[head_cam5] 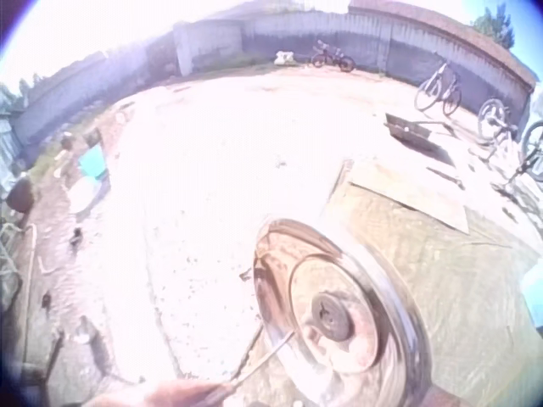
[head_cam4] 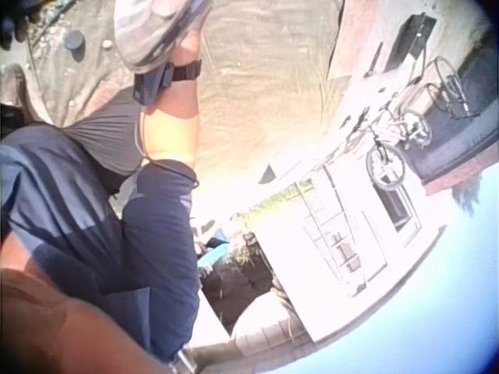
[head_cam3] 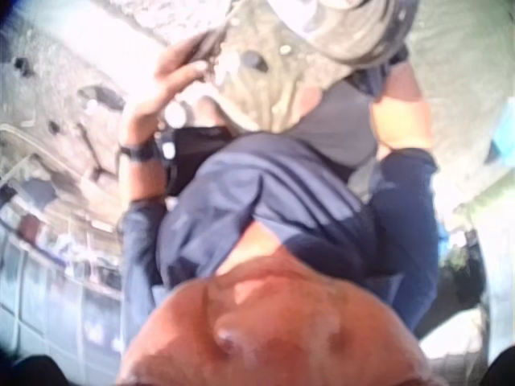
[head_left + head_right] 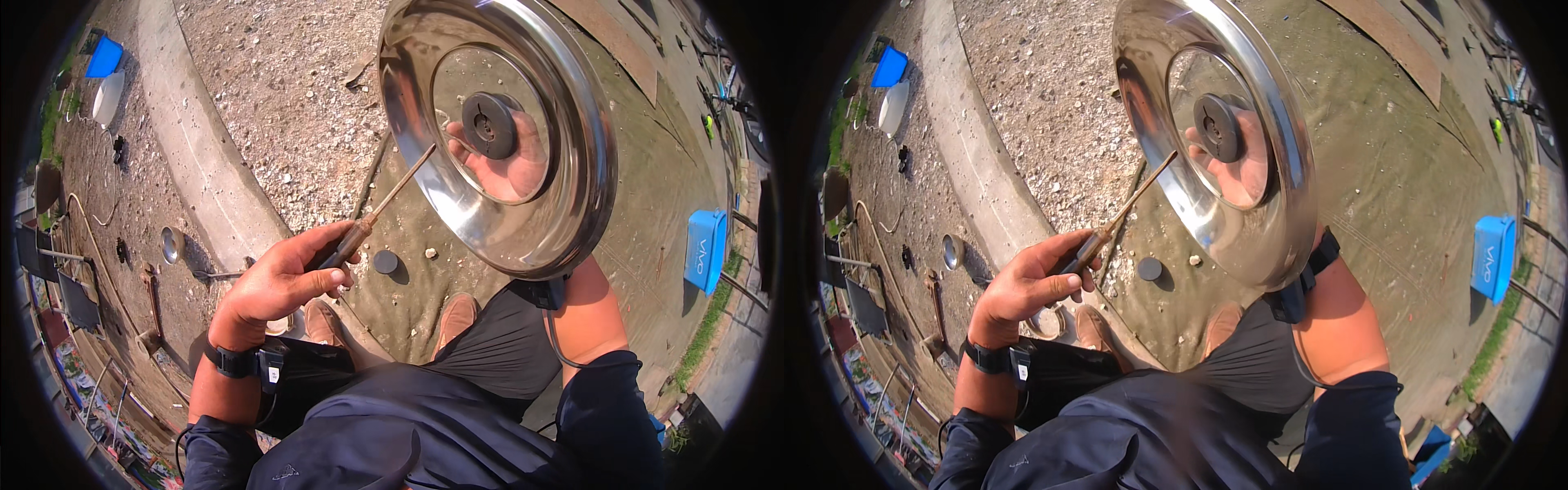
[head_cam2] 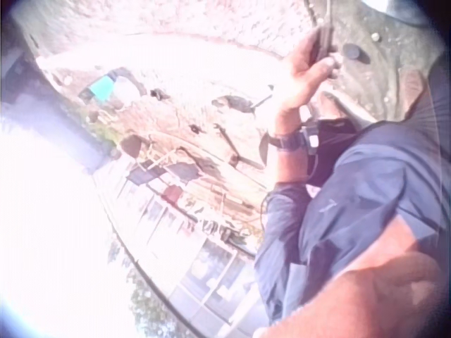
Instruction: The person tightens a screw on the handle of a metal pot lid using a screwdriver while sitting on the ground.
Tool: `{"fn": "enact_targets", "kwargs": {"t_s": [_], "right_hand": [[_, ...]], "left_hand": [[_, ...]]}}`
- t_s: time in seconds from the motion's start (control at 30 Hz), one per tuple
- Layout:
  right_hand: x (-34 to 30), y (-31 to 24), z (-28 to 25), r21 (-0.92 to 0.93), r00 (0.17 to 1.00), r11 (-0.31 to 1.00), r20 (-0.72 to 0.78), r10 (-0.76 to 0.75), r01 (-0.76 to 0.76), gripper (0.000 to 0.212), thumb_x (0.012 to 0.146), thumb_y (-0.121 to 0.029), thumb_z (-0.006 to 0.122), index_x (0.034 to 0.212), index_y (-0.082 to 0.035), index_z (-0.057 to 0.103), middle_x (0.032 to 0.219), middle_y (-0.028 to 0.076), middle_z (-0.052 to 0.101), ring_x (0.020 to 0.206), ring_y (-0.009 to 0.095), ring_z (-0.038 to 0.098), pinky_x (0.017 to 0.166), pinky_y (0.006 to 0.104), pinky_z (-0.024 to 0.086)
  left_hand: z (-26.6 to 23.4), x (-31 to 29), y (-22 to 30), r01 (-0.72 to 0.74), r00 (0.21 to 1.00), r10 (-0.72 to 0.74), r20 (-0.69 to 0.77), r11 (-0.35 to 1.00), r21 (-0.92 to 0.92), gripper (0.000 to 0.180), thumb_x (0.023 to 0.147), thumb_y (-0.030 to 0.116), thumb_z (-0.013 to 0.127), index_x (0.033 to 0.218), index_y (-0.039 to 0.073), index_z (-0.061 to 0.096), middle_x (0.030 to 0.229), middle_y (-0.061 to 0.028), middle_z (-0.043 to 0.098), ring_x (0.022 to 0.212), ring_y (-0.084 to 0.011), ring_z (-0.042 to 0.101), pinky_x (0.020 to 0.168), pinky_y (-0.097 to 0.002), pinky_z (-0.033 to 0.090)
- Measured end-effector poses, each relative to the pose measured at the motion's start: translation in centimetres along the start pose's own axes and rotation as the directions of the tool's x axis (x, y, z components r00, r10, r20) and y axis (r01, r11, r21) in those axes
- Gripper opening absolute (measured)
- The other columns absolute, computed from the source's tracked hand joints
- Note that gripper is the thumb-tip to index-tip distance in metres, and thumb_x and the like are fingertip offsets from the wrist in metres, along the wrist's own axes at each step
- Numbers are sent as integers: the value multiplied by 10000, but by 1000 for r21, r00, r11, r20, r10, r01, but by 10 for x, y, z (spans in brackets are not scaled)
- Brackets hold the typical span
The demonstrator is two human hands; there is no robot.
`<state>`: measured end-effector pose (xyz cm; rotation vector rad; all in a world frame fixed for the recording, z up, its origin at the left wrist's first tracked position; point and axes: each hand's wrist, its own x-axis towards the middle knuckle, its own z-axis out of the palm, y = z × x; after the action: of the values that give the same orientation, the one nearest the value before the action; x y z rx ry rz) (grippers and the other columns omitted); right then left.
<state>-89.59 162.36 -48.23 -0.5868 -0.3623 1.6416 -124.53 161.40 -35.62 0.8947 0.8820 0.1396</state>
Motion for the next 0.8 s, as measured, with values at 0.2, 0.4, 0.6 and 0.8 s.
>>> {"fn": "enact_targets", "kwargs": {"t_s": [0.2,0.4,0.6,0.8], "right_hand": [[6,-19,-7,173,994,979,49,101,-108,663,934,-591,652,1295,-34,641,1290,195,636,1261,343,554,1101,511,467],[3,-19,1,256,992,958,10,130,-128,687,923,-598,657,1275,-8,639,1276,217,626,1255,357,544,1105,515,462],[5,-14,5,257,987,955,99,126,-147,691,932,-590,648,1296,-2,638,1300,232,617,1273,362,538,1132,523,437],[0,-11,14,239,989,960,33,141,-145,707,937,-595,631,1319,0,633,1316,273,607,1278,375,539,1150,525,423]], "left_hand": [[-10,-25,15,-111,963,140,-231,985,134,611,966,148,720,1512,6,484,1225,-65,664,948,-100,634,798,-254,514],[-5,-31,16,-374,839,386,-384,921,110,511,923,85,745,1400,-25,595,1239,-63,658,1055,-122,628,952,-265,488],[1,-28,13,-342,842,421,-336,900,271,490,864,56,789,1324,-17,636,1166,-58,666,1053,-139,629,952,-277,486],[5,-16,5,-372,776,605,-179,667,645,478,800,-3,780,1265,9,669,996,-85,642,914,-196,650,836,-300,508]]}}
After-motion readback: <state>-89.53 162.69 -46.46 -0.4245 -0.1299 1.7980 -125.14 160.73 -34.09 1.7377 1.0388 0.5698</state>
